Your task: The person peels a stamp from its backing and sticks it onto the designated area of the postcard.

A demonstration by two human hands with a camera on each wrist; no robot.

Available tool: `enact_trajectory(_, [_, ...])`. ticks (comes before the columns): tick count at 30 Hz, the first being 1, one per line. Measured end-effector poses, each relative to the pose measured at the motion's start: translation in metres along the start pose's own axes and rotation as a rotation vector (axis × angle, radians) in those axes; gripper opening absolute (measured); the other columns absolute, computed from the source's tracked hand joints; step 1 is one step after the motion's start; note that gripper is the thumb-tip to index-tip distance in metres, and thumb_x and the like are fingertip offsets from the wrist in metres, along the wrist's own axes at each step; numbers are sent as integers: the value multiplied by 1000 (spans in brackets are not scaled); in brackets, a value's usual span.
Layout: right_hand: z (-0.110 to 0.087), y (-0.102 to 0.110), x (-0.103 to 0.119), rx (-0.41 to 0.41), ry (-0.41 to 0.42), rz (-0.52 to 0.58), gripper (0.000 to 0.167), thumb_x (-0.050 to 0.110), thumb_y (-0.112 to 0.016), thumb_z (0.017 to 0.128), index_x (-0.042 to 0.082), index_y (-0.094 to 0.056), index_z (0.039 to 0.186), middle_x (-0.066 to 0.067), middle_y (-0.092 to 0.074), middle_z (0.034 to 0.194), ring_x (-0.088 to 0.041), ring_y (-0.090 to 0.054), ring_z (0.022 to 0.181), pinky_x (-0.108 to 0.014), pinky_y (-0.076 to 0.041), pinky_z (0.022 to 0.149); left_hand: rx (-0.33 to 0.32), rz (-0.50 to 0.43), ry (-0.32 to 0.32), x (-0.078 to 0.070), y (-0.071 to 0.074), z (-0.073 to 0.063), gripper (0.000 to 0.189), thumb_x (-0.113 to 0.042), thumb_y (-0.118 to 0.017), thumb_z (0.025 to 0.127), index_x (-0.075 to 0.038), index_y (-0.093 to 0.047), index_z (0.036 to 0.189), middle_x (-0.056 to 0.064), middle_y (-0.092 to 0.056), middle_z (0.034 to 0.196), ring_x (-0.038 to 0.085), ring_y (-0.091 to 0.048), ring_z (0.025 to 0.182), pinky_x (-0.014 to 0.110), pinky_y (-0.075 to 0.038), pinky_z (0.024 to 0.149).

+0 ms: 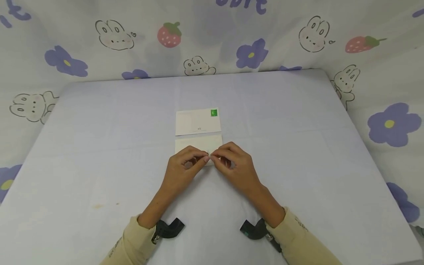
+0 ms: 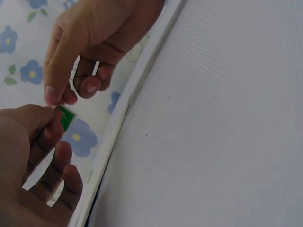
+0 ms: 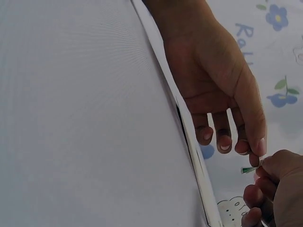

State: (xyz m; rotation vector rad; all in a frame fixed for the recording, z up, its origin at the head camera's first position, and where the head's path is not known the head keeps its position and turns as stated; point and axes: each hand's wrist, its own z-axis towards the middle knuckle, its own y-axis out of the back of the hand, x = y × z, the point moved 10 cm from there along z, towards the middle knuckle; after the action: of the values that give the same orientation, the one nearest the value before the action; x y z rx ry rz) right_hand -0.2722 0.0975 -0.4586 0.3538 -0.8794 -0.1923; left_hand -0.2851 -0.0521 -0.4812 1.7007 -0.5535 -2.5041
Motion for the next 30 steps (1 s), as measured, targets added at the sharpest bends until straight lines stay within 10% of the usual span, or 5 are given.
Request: enact_trajectory(30, [1, 20, -5, -102, -69, -18, 6, 7, -73, 90, 2, -75, 90, -5, -65, 91, -14, -56, 68, -18, -46, 61, -59, 58, -5, 0, 6, 0, 8, -17, -71, 95, -13, -76, 100, -8, -64, 89, 10, -58, 80, 27, -51, 66])
